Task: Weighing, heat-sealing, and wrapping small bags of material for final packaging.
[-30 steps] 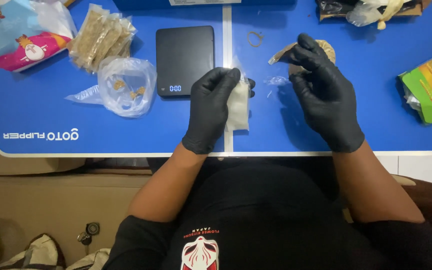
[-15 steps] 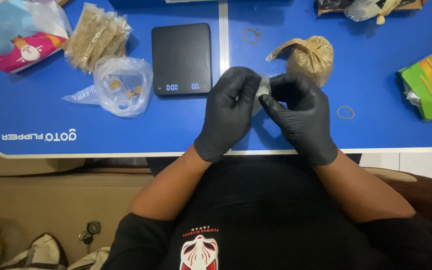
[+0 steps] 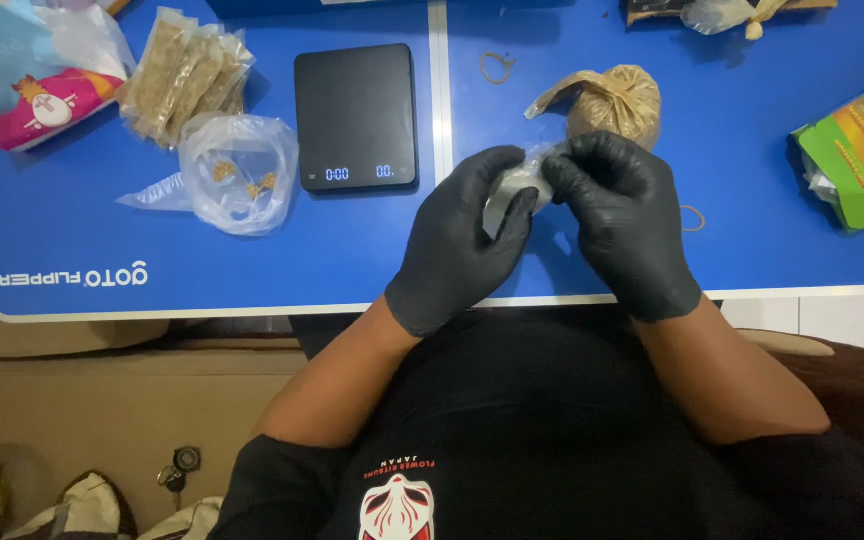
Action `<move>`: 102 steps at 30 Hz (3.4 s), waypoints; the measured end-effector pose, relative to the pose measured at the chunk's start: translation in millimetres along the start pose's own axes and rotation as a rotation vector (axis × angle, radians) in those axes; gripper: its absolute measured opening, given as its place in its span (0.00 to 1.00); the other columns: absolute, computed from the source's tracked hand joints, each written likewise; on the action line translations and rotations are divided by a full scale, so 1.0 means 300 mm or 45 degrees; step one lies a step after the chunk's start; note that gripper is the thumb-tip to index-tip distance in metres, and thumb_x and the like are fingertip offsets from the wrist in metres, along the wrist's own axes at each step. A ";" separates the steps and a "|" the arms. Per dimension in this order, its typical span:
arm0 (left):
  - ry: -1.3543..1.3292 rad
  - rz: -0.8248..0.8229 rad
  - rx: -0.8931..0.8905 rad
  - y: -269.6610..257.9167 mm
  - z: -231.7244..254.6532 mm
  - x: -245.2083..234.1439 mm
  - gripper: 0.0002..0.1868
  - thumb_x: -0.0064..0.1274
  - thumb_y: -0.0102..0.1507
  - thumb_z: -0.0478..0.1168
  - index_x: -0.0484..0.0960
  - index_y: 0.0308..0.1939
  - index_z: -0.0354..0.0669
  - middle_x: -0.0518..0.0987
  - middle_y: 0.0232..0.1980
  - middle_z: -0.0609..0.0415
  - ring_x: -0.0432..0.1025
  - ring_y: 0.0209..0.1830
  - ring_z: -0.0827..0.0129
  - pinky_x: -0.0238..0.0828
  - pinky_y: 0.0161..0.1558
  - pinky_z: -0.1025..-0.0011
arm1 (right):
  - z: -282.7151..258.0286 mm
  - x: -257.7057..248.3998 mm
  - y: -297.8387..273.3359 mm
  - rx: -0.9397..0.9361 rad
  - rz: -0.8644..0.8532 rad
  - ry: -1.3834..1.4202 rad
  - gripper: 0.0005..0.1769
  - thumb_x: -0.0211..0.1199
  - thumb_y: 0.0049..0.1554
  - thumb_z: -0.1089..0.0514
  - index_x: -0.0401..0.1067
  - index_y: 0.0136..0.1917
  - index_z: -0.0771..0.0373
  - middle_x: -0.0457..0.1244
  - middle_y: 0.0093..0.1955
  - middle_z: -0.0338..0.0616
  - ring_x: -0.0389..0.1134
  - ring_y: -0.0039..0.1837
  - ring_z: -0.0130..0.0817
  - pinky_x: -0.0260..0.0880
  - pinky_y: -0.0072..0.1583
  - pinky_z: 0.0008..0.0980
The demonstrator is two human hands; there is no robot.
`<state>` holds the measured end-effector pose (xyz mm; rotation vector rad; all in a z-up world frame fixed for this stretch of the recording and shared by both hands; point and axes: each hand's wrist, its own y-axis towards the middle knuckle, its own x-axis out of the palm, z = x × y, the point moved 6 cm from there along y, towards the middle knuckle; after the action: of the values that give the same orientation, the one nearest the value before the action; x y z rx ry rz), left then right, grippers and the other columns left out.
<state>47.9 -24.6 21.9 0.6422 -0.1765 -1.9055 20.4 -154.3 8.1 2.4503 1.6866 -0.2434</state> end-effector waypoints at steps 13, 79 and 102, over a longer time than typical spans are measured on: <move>0.243 0.178 0.307 0.008 0.046 -0.037 0.05 0.46 0.58 0.33 0.72 0.39 0.39 0.74 0.36 0.51 0.72 0.34 0.60 0.72 0.36 0.69 | 0.012 0.008 -0.004 0.100 -0.177 -0.053 0.13 0.52 0.60 0.53 0.68 0.38 0.61 0.61 0.32 0.45 0.61 0.43 0.31 0.59 0.51 0.37; 0.427 -0.494 0.554 0.127 0.102 -0.086 0.07 0.48 0.60 0.37 0.68 0.29 0.40 0.69 0.27 0.52 0.60 0.20 0.62 0.52 0.20 0.67 | -0.087 0.002 0.073 -0.459 -0.654 0.204 0.04 0.48 0.51 0.61 0.58 0.34 0.60 0.56 0.47 0.47 0.58 0.52 0.39 0.59 0.53 0.33; 0.846 -0.839 0.340 0.143 -0.226 0.223 0.31 0.61 0.44 0.51 0.72 0.48 0.42 0.68 0.39 0.47 0.64 0.36 0.53 0.63 0.30 0.59 | 0.152 -0.311 0.181 -0.018 0.159 0.297 0.19 0.53 0.52 0.43 0.64 0.46 0.61 0.60 0.41 0.42 0.64 0.44 0.31 0.69 0.49 0.28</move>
<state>97.9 -90.8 -41.5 1.6289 0.2430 -2.1707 36.1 -268.3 -13.7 2.6484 1.6013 0.0727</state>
